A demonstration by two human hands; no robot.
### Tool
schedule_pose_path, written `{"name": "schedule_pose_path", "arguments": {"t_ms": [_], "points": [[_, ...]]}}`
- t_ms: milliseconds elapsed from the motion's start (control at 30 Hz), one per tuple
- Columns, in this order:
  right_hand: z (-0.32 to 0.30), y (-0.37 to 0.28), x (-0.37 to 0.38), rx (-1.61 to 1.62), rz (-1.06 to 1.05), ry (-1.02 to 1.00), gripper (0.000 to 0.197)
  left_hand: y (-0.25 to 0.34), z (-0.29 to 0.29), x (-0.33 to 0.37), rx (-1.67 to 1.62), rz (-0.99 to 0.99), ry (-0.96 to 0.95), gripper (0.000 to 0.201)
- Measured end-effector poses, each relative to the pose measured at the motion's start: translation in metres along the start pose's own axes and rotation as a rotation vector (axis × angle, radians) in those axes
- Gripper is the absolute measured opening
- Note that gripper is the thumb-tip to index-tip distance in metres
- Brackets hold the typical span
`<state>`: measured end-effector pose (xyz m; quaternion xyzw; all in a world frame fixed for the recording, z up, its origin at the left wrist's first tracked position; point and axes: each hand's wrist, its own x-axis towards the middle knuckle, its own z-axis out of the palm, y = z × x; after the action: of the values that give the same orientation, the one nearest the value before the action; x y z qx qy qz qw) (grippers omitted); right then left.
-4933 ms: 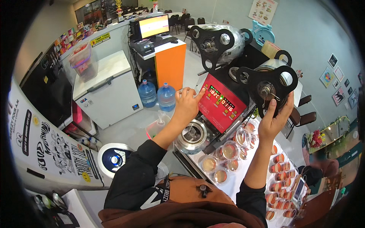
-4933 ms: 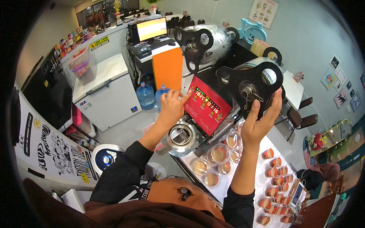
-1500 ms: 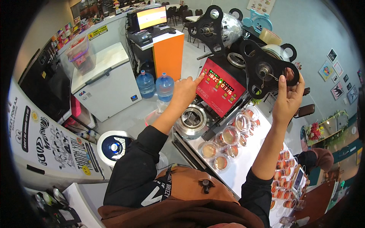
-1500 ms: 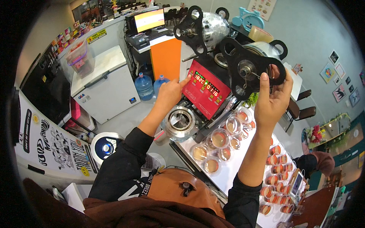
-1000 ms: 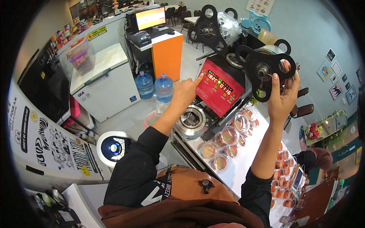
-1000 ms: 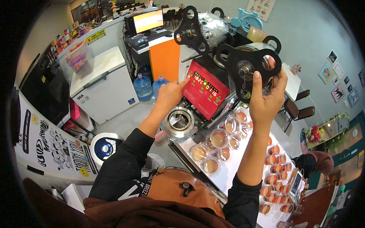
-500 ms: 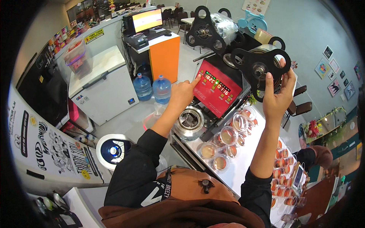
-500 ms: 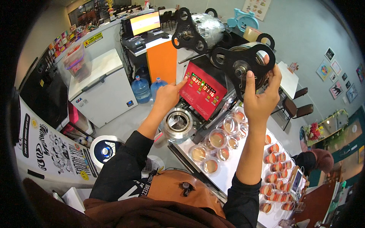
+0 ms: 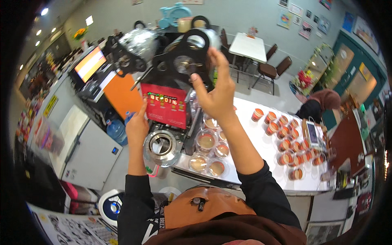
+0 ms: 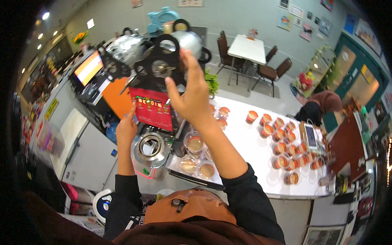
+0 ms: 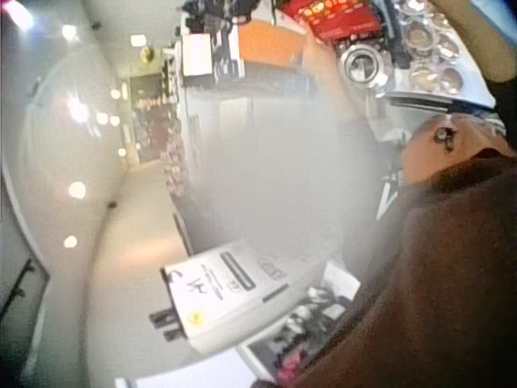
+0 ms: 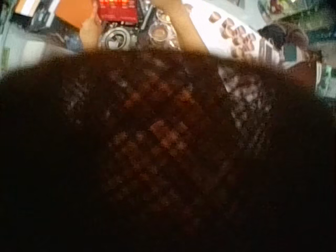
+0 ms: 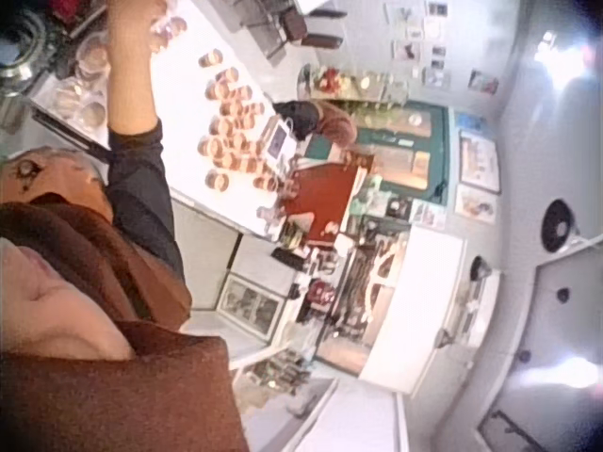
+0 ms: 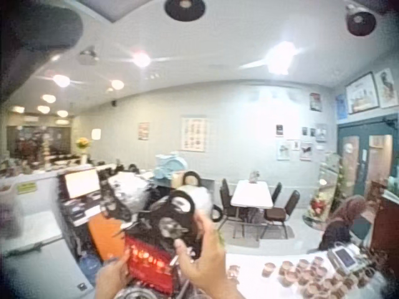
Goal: The person places small round desserts into a heat-sealing machine, seals them in plastic, and arranges them on the counter. The person also handles a stack of pre-sealed dessert cups and places them on the counter.
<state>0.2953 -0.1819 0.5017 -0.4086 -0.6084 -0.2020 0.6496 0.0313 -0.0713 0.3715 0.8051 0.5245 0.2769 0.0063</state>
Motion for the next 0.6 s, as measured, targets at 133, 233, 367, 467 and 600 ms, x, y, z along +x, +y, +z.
{"name": "schedule_pose_path", "arguments": {"t_ms": [133, 233, 367, 467, 600], "points": [[-0.035, 0.013, -0.063, 0.173, 0.298, 0.079, 0.065, -0.004, 0.015, -0.002, -0.023, 0.054, 0.046, 0.085], [-0.071, 0.059, -0.136, 0.108, 0.665, 0.242, 0.061, -0.006, 0.017, -0.004, -0.01, -0.009, -0.016, 0.086], [-0.183, 0.141, -0.277, -0.223, 0.928, 0.471, 0.045, 0.003, 0.018, -0.001, -0.001, -0.002, -0.058, 0.087], [-0.268, 0.111, -0.31, -0.831, 1.096, 0.229, 0.053, -0.001, 0.022, -0.006, -0.037, -0.042, -0.062, 0.086], [-0.33, 0.078, -0.324, -1.316, 1.421, -0.075, 0.046, 0.006, 0.024, -0.012, -0.054, -0.075, -0.034, 0.083]]}}
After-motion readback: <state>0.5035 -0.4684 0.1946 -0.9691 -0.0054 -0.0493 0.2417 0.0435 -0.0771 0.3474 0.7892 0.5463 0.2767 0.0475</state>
